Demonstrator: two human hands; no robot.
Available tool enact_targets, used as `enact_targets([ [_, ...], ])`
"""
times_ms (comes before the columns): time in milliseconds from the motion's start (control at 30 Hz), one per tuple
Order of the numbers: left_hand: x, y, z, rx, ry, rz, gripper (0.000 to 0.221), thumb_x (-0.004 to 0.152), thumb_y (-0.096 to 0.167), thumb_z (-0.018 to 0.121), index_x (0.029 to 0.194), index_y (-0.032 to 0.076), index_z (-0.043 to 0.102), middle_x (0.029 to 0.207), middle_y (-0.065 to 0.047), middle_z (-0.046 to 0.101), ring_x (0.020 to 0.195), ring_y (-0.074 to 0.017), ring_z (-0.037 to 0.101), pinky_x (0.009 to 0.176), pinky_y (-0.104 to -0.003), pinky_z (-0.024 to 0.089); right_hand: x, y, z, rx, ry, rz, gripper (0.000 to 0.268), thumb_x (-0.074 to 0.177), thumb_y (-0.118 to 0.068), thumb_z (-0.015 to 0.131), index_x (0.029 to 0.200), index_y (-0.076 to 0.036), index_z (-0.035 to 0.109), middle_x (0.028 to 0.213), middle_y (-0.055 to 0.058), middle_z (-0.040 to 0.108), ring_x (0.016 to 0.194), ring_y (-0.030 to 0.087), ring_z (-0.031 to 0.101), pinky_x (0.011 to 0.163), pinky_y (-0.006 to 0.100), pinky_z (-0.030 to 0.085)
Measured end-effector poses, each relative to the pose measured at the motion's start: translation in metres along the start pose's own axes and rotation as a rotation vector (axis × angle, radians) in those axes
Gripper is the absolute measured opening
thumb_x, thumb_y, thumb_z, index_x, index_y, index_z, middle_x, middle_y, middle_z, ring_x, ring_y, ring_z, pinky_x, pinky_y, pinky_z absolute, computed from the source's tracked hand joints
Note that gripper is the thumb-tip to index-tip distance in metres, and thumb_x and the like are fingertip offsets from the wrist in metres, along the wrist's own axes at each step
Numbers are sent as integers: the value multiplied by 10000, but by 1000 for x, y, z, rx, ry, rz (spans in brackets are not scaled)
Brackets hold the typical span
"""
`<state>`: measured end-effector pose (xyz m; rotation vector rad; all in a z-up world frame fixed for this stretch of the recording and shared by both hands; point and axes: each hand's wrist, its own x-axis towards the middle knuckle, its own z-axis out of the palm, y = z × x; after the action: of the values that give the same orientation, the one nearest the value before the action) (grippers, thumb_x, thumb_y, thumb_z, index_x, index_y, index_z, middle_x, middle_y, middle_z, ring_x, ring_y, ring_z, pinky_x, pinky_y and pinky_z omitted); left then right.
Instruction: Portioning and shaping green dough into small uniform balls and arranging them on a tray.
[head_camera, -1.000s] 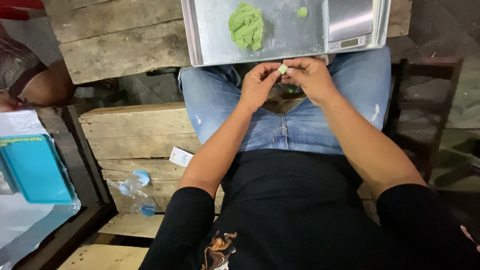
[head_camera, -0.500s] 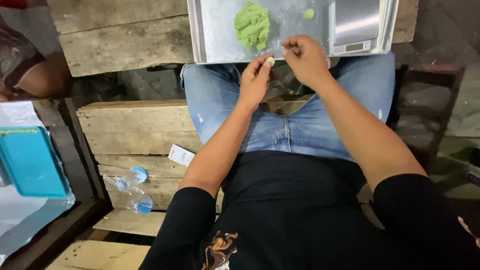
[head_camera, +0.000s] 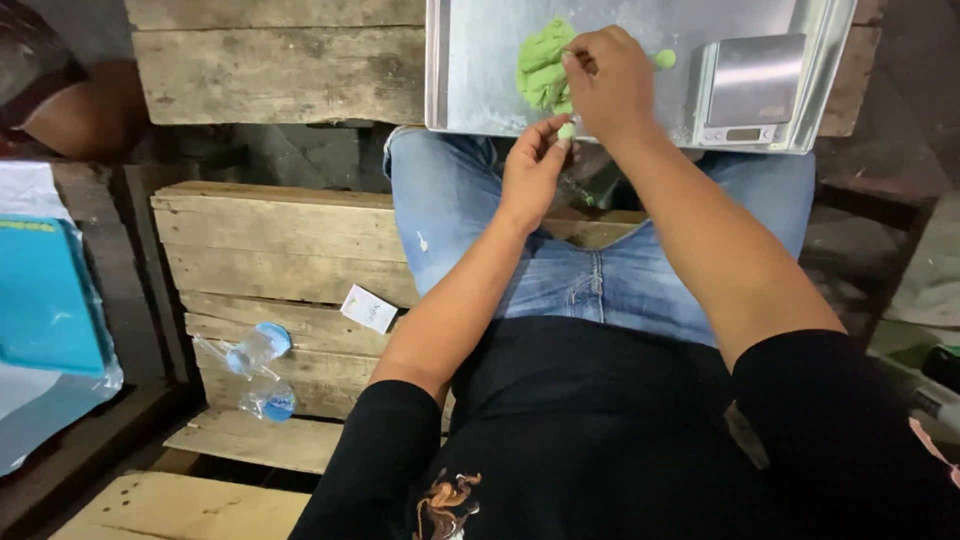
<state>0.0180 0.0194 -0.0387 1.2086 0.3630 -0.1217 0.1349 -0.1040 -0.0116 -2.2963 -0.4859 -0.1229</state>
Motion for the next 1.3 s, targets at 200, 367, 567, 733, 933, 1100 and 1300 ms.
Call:
enact_targets([
  [200, 3, -3, -2, -275, -15, -111, 327, 1010, -2, 568, 1332, -32, 615, 1012, -153, 682, 922, -188, 687, 929, -337, 626, -46, -15, -41, 426, -231, 554, 131, 1034, -143, 709, 1132, -75, 761, 934, 23, 745, 806, 93, 660, 783, 274, 573],
  [367, -12, 8, 7, 5, -112, -59, 326, 971, 76, 667, 1291, 15, 680, 1158, -121, 718, 1009, -158, 697, 898, -332, 633, -96, -22, -46, 680, -130, 654, 105, 1005, -91, 715, 1087, -30, 738, 878, 64, 717, 804, 103, 702, 777, 247, 620],
  [567, -33, 18, 13, 170, -189, 68, 313, 945, 92, 784, 1255, 76, 740, 1137, -96, 717, 1023, -140, 702, 875, -355, 617, -123, -11, -49, 789, -78, 566, 111, 977, -81, 771, 1064, -24, 733, 905, 36, 684, 857, 64, 667, 757, 237, 566],
  [733, -48, 17, 19, 243, -226, 90, 351, 971, 71, 733, 1320, 108, 706, 1109, -80, 736, 1013, -122, 664, 901, -360, 599, -139, -18, -64, 796, -94, 537, 102, 980, -76, 763, 1072, -35, 747, 921, 70, 720, 833, 73, 689, 687, 235, 572],
  [933, -71, 33, 32, 422, -205, 75, 244, 911, 104, 720, 1151, 142, 741, 930, -36, 784, 873, -95, 729, 786, -279, 612, -152, -24, -66, 823, -80, 601, 186, 863, -31, 793, 1028, -10, 711, 836, 62, 702, 722, 99, 710, 630, 244, 592],
  [1100, -96, 42, 42, 471, -40, 60, 209, 871, 73, 646, 1035, 122, 766, 836, -95, 758, 810, -166, 716, 732, -351, 589, -169, -17, -46, 705, -48, 550, 215, 819, -41, 827, 992, -43, 699, 785, 43, 671, 708, 86, 705, 621, 212, 548],
  [1300, -88, 24, 36, 363, 75, -24, 225, 920, 94, 670, 1135, 77, 735, 920, -96, 764, 881, -148, 683, 778, -320, 565, -161, -51, -72, 465, -5, 436, 209, 904, -68, 779, 1112, -72, 755, 908, 54, 744, 813, 109, 718, 691, 254, 574],
])
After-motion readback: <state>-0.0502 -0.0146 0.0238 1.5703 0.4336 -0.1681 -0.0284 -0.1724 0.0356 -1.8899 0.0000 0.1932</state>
